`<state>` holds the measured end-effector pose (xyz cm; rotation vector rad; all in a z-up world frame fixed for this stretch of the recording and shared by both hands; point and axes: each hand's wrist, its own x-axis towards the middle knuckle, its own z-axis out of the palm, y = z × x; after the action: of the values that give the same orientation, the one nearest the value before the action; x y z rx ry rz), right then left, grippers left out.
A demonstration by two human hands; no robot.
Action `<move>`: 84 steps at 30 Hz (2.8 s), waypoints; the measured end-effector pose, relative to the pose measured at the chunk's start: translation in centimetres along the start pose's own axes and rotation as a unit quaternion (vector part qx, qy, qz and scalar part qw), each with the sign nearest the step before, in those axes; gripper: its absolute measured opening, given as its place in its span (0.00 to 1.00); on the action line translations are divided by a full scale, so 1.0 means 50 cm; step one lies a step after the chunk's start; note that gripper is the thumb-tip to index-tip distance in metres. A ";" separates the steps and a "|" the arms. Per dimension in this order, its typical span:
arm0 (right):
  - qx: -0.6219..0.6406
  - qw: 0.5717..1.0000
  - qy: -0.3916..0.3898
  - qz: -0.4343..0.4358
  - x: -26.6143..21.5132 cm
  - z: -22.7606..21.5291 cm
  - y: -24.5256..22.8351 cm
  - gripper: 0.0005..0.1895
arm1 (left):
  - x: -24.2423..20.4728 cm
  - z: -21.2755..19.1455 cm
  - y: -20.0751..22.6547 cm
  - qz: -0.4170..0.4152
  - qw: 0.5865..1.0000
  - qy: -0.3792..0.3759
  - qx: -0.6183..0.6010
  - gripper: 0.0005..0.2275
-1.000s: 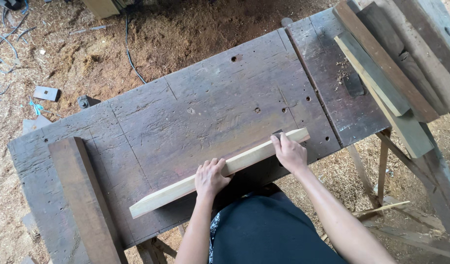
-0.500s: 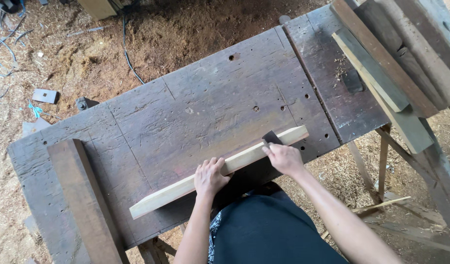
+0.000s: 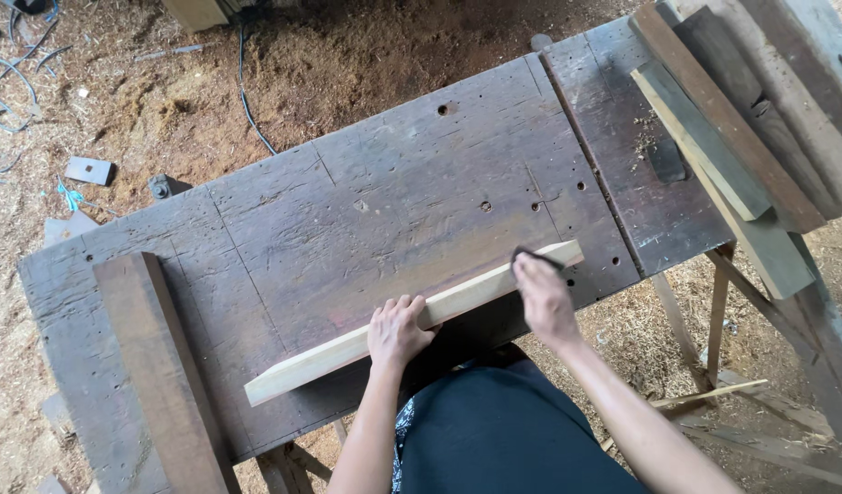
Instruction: The person sands the surface and edges of a wooden board using a small piece of sandpaper held by hand on a workbench.
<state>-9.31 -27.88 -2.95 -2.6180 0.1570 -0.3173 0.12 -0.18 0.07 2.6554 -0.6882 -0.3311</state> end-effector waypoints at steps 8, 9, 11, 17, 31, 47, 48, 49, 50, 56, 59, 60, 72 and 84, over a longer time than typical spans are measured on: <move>-0.001 0.998 0.024 0.052 0.019 0.003 0.033 0.19 | -0.006 -0.002 -0.004 -0.001 1.000 0.006 0.003 0.18; 0.037 0.999 0.005 0.020 0.005 0.024 0.003 0.19 | -0.001 -0.002 0.000 -0.001 1.000 0.005 0.005 0.18; 0.073 0.996 -0.036 -0.033 0.001 0.036 -0.014 0.19 | 0.004 -0.003 0.002 0.003 1.000 0.002 0.002 0.19; 0.013 0.996 -0.035 0.082 0.050 -0.030 0.071 0.17 | -0.002 0.002 0.001 0.003 1.000 0.001 -0.002 0.19; -0.019 0.999 -0.044 -0.014 0.026 -0.019 -0.048 0.18 | -0.003 0.008 -0.004 0.002 1.000 0.016 -0.007 0.20; 0.118 0.992 -0.040 0.003 0.003 0.020 -0.107 0.19 | 0.002 0.010 -0.007 -0.010 1.000 0.003 -0.013 0.20; 0.127 0.989 -0.072 -0.037 -0.002 0.017 -0.122 0.19 | 0.001 0.014 -0.007 -0.006 1.000 0.003 -0.013 0.20; 0.137 0.982 -0.102 -0.079 -0.001 0.014 -0.133 0.20 | 0.000 0.016 -0.007 -0.008 1.000 0.003 -0.013 0.20; 0.146 0.973 -0.132 -0.121 0.004 0.011 -0.138 0.21 | -0.003 0.017 -0.006 -0.010 1.000 0.003 -0.012 0.20; 0.045 0.998 -0.017 0.038 0.035 -0.018 -0.018 0.12 | 0.002 0.016 -0.012 -0.004 1.000 0.003 -0.006 0.20; 0.069 0.996 -0.056 -0.023 0.028 0.038 -0.046 0.16 | -0.003 0.023 -0.011 -0.004 1.000 -0.003 -0.003 0.19; 0.068 0.994 -0.070 -0.043 0.018 0.038 -0.067 0.17 | -0.001 0.023 -0.012 -0.004 1.000 -0.004 -0.002 0.19; -0.006 0.984 -0.112 -0.141 0.027 -0.011 -0.199 0.20 | 0.000 0.019 -0.007 0.002 1.000 0.018 -0.005 0.18; -0.062 0.994 -0.036 -0.084 0.030 -0.012 -0.114 0.22 | -0.003 0.012 -0.004 -0.005 1.000 0.006 -0.012 0.19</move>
<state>-7.69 -23.43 0.67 -2.7680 -0.0696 -0.2790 -0.09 -0.11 -0.55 2.6367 -0.6629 -0.3243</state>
